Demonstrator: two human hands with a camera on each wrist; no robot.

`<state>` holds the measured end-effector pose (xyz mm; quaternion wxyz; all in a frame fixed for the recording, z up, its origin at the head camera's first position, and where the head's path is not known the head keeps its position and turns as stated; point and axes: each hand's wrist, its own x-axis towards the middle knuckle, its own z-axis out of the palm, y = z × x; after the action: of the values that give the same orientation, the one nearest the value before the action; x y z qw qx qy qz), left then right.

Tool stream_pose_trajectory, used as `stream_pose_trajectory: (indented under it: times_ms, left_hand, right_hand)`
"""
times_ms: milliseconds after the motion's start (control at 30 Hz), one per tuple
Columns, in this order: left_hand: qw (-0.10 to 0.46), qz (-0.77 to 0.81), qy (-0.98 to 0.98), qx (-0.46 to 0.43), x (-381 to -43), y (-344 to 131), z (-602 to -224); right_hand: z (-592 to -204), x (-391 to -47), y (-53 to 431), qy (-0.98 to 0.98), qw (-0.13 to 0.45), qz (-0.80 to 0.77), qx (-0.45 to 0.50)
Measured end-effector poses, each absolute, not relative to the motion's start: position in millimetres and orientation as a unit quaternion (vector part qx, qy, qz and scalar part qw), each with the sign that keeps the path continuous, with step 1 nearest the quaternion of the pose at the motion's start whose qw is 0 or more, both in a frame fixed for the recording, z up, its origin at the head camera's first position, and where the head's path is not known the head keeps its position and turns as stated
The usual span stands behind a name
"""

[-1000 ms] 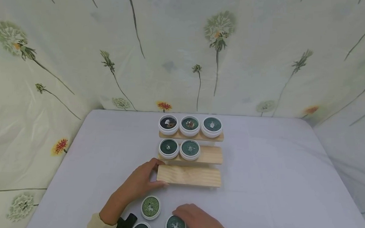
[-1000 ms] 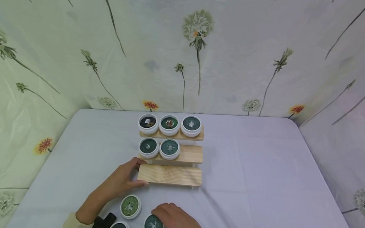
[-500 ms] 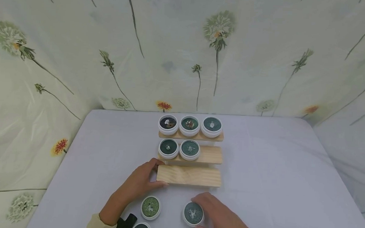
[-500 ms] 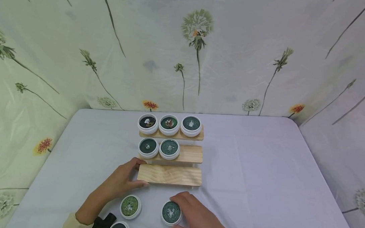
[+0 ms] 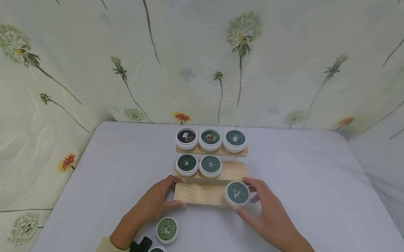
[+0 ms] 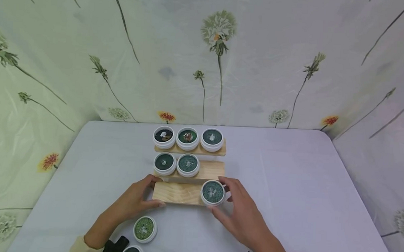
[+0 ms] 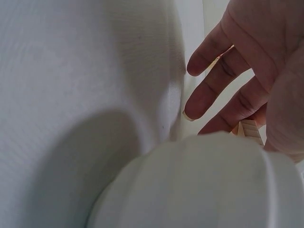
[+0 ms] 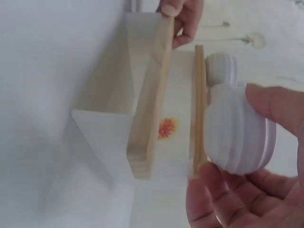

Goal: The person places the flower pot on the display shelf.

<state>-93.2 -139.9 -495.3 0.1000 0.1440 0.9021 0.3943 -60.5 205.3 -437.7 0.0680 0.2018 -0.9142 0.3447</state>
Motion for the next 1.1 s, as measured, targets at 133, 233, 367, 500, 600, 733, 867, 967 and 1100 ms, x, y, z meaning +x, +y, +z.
stream_pose_trajectory:
  times_ms: [133,233,367,500,600,733,867,967,1100]
  left_hand:
    - [0.102,0.394,0.902,0.144,-93,-140,-495]
    - [0.104,0.395,0.901,0.144,-94,-139,-495]
    - [0.103,0.393,0.901,0.149,-94,-138,-495]
    - [0.092,0.39,0.904,0.151,-93,-139,-494]
    - [0.086,0.393,0.903,0.153,-93,-139,-493]
    - [0.085,0.399,0.899,0.157,-93,-139,-492]
    - [0.089,0.398,0.9,0.155,-93,-138,-492]
    - [0.091,0.396,0.901,0.151,-93,-139,-493]
    - [0.09,0.394,0.903,0.147,-92,-139,-493]
  right_hand:
    - [-431,-73,208,-0.92,0.089,0.347,0.159]
    - [-428,-82,211,-0.922,0.101,0.345,0.142]
    - [-428,-90,211,-0.923,0.103,0.347,0.129]
    - [-428,-96,208,-0.921,0.097,0.355,0.125]
    - [-428,-99,206,-0.921,0.096,0.357,0.121]
    - [-428,-101,203,-0.921,0.097,0.361,0.105]
    - [-430,-102,200,-0.919,0.096,0.373,0.089]
    - [-432,-103,198,-0.914,0.099,0.386,0.083]
    - [-434,-104,195,-0.91,0.101,0.394,0.078]
